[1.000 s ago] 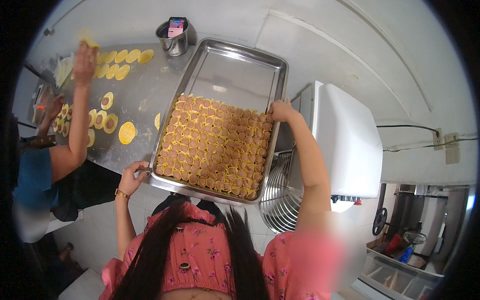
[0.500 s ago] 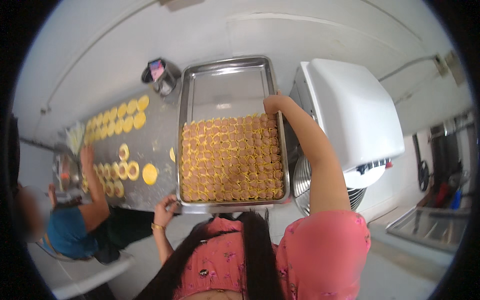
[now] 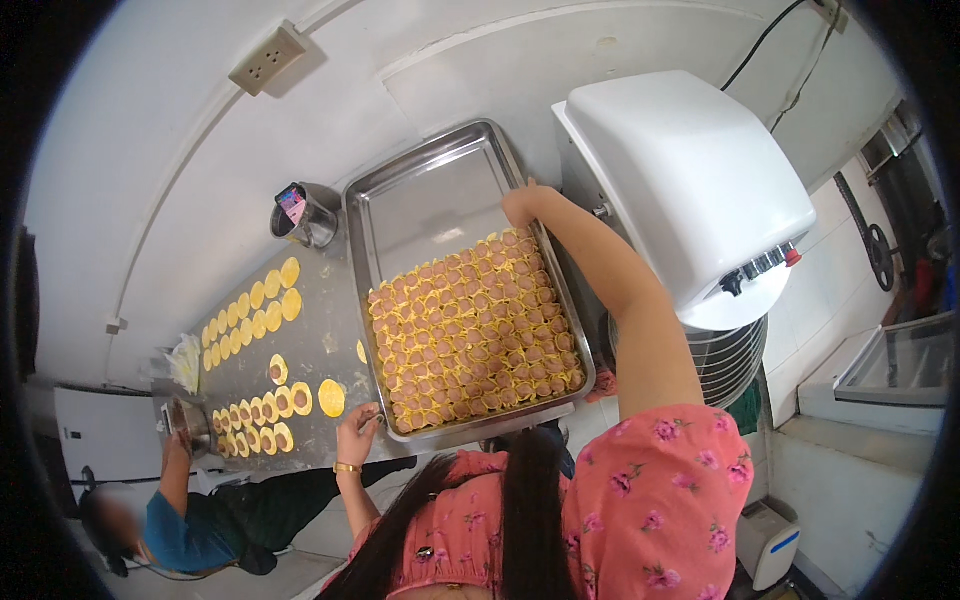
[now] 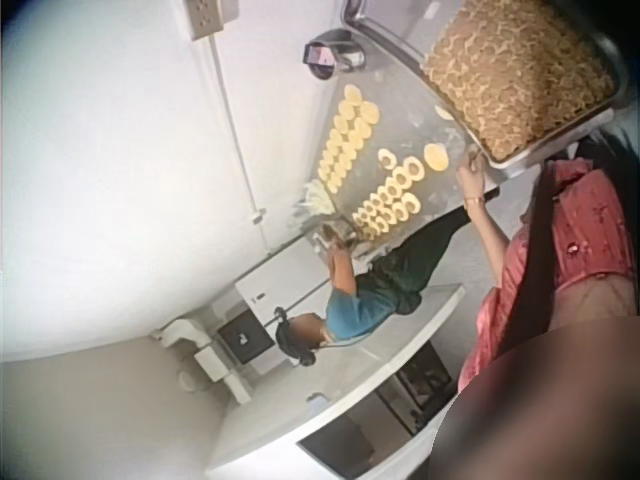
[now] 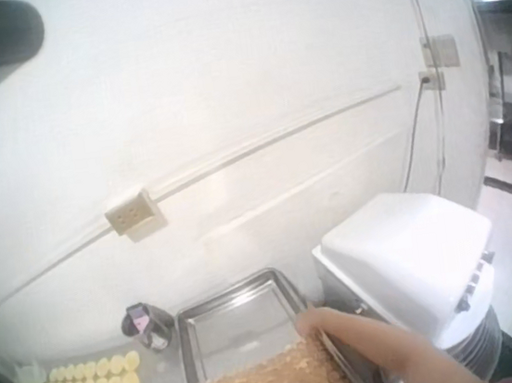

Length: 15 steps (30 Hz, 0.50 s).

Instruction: The person folds small yellow dough circles around a brown filling and places the finished pastries onto a metal tray. Another person works nearby, also handling dough and filling.

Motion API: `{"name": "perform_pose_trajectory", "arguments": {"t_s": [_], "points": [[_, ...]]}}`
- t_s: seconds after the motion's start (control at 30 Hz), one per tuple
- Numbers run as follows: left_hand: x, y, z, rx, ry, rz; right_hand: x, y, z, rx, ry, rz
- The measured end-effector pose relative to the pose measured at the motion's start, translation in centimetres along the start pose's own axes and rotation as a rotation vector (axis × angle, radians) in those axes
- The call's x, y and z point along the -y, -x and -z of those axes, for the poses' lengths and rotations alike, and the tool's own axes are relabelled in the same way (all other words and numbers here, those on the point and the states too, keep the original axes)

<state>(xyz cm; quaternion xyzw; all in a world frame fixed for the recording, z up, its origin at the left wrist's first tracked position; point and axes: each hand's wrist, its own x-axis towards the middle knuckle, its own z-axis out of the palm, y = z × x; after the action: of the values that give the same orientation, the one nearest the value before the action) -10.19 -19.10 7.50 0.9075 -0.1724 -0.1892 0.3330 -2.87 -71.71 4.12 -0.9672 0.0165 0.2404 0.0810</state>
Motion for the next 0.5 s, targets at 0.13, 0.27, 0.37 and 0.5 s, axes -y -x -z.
{"name": "perform_pose_trajectory", "arguments": {"t_s": [0.13, 0.27, 0.37, 0.5], "points": [[0.3, -0.1, 0.1, 0.012, 0.008, 0.004, 0.1, -1.2, -0.2, 0.042, -0.003, 0.008], [1.0, 0.2, 0.1, 0.011, -0.011, 0.001, 0.7, -2.1, 0.6, 0.087, 0.018, -0.028], [1.2, 0.3, 0.1, -0.044, 0.037, 0.023, 1.6, -2.0, 1.8, 0.127, 0.097, -0.049], [2.1, 0.7, 0.0, -0.101, 0.056, 0.005, 1.1, -3.2, 2.0, 0.004, -0.159, 0.111]]}}
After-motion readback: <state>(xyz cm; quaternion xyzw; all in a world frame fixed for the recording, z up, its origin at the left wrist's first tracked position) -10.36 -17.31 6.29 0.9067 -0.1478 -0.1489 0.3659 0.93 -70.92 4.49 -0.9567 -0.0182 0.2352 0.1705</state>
